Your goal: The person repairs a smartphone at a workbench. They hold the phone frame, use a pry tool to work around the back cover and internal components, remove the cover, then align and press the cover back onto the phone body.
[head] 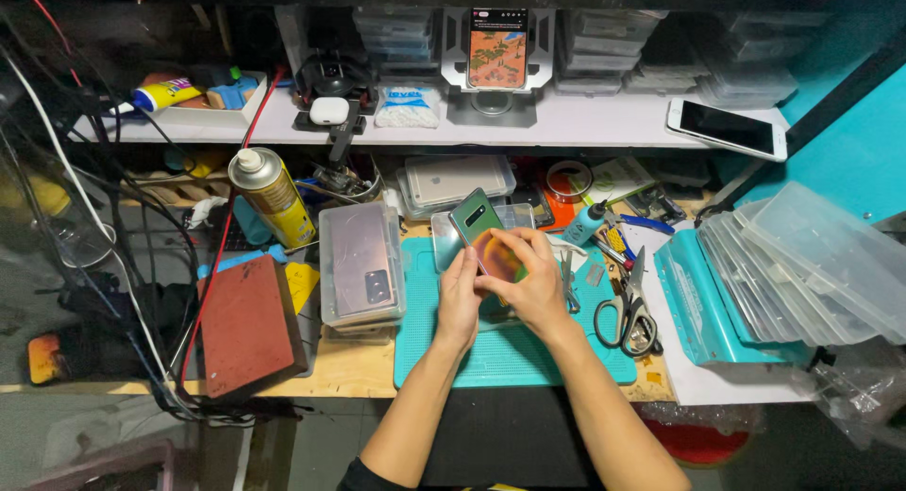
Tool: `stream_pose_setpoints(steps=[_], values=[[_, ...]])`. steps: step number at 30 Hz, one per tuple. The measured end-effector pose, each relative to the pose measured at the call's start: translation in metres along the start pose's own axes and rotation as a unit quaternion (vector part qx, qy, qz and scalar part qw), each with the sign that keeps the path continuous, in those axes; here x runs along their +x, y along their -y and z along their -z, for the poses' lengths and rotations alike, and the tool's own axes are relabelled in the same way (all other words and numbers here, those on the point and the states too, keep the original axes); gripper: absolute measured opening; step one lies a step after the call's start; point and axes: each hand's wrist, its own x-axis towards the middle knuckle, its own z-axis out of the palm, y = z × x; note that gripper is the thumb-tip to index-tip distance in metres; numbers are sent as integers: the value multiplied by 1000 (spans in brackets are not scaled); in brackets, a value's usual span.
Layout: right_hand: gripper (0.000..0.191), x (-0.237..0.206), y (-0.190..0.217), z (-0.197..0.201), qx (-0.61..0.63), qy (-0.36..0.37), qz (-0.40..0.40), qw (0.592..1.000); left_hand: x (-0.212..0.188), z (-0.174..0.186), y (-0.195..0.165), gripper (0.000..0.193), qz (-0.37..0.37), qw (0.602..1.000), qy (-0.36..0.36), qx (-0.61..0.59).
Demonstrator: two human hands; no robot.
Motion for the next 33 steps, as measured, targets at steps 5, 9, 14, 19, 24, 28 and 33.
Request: stream_pose_setpoints(steps=[5,9,14,19,24,28,33], values=[[58,-4,-8,1,31,24,-22,999,-1,3,-12,27,-6,999,15,37],[45,3,-30,1,345,21,-196,918,0,13,-25,24,-11,998,36,44],[27,5,-53,1,318,82,-208,922,0,20,-28,26,-60,988,72,125],[21,3,-57,-2,343,56,-212,914,2,13,-34,31,-24,988,77,134],[20,4,-62,3,406,25,-280,870,-1,6,-41,27,25,991,95,92],[18,8,-66,9,410,20,-266,872,-9,11,-45,28,88,987,81,109],[18,14,-58,17,405,60,-269,872,-12,14,-48,29,74,991,86,75]])
